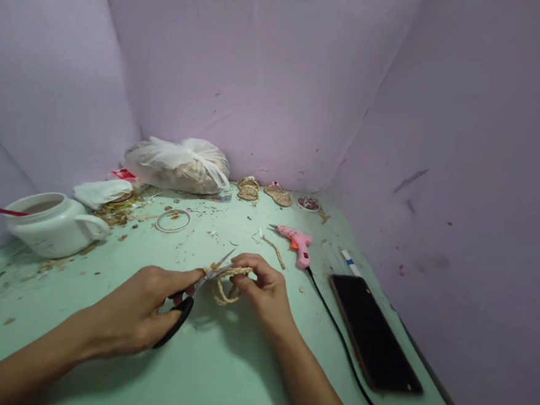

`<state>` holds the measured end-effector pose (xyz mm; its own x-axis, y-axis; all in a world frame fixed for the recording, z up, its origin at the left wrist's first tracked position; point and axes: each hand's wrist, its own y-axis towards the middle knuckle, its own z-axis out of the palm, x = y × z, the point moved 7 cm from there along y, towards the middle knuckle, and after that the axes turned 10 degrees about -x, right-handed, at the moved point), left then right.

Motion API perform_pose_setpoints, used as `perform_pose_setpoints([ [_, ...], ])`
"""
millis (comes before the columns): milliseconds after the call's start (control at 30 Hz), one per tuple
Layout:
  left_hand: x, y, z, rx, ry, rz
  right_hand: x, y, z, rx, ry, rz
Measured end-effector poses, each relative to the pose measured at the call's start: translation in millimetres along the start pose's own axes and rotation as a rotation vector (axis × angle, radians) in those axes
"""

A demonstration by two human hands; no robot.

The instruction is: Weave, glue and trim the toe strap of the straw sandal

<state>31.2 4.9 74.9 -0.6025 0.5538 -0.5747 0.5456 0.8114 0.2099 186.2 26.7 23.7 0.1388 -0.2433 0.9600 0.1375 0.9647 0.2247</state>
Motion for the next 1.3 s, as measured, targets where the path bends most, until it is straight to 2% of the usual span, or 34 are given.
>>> perform_pose_setpoints([
  [233,1,-1,4.3,0.050,-0.024,0.025,-2,0,-1,-0.027,0.012,0.006],
  [367,4,1,2.4,0.093,-0.020,-0.030,0,1,-3,-0.017,-0.030,-0.019],
  [433,8,3,-5.3,0.057,-0.008,-0.071,-1,3,-5,-0.009,-0.020,-0.005],
  [567,27,7,-27.2,-0.099,-0.049,-0.218,-4,6,-9,-0.011,0.062,0.047],
  [633,32,8,-31.0,-0.106,-0.019,-0.245,-6,6,-9,-0.008,0.121,0.098],
  [733,24,8,-24.2,-0.039,0.020,-0.142,-8,5,-6,0.010,0.174,0.161],
  [867,8,2,-7.2,0.045,0.077,0.025,-6,4,-5,0.049,0.139,0.120],
  [1000,3,-1,1.2,0.086,0.159,0.065,-4,3,-3,0.091,0.077,0.046],
  [1300,2,-4,5.3,0.189,0.188,0.080,-3,2,-1,0.120,0.035,-0.030],
])
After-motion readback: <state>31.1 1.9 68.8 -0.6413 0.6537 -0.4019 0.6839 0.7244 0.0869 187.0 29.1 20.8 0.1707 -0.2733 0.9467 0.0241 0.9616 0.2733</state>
